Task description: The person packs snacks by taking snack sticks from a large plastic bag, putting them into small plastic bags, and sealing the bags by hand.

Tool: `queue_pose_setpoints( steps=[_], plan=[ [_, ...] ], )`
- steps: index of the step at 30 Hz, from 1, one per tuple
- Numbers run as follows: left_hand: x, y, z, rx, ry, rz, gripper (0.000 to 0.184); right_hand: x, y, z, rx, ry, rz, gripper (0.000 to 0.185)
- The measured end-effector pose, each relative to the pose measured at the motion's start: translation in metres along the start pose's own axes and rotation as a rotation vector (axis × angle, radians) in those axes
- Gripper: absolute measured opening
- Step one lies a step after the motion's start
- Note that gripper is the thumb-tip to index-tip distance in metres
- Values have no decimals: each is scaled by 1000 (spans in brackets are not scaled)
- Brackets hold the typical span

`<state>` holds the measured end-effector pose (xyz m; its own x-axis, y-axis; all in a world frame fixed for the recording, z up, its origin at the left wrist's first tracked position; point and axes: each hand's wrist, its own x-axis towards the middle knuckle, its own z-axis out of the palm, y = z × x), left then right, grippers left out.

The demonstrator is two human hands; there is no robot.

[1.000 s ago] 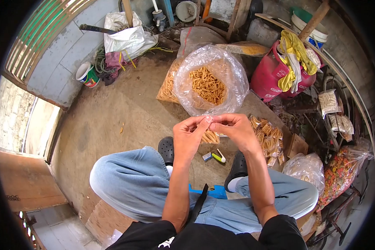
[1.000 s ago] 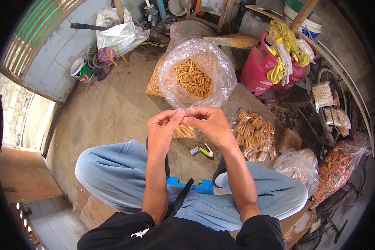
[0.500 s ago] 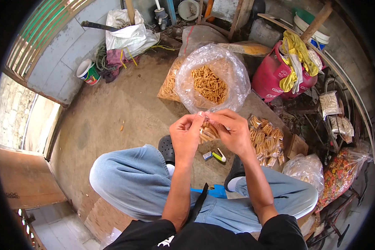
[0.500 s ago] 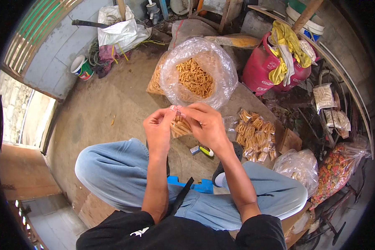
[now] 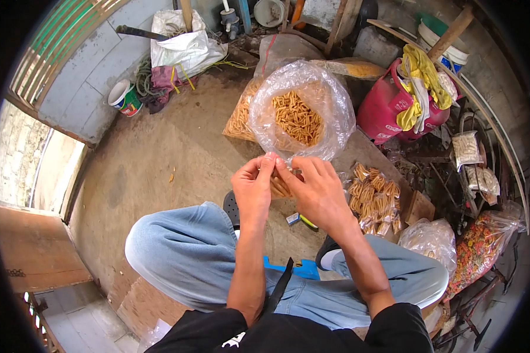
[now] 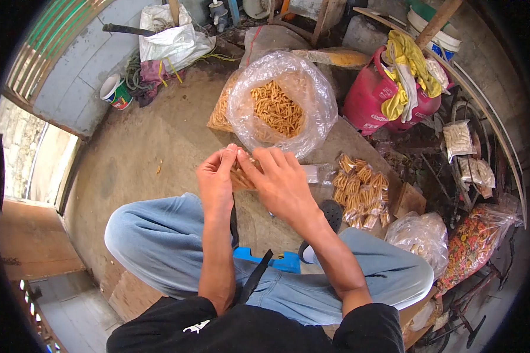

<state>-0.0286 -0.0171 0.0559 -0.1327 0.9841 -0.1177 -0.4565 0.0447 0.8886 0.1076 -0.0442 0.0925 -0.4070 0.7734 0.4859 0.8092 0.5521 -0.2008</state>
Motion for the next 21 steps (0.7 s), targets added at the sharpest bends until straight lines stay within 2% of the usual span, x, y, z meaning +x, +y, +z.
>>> queue_pose_setpoints(
  steps=[2,3,5,6,8,10,12,18,21],
  plan=[
    [-1,1,2,20,3,37,16,2,-2,-4,226,29,57,40],
    [-2,3,5,71,-1,98,16,2,0,-6,226,29,56,40],
    [-5,3,8,123,-4,158,16,0,9,-10,803,91,247,28],
    [-8,1,9,181,-31,205,16,-1,9,-9,803,91,246,28],
    [-12,-1,13,235,-59,252,15,-4,13,-3,1316,111,706,21],
    [-15,-1,17,320,-107,368,15,-7,20,0,1297,79,657,23],
    [-19,1,20,310,-133,368,13,-9,21,-2,1305,-23,731,24],
    [-15,-6,19,475,-179,464,11,-11,27,-3,1172,16,754,18],
    [-14,-6,20,519,-188,541,12,-10,24,-3,1204,58,796,16]
  ],
)
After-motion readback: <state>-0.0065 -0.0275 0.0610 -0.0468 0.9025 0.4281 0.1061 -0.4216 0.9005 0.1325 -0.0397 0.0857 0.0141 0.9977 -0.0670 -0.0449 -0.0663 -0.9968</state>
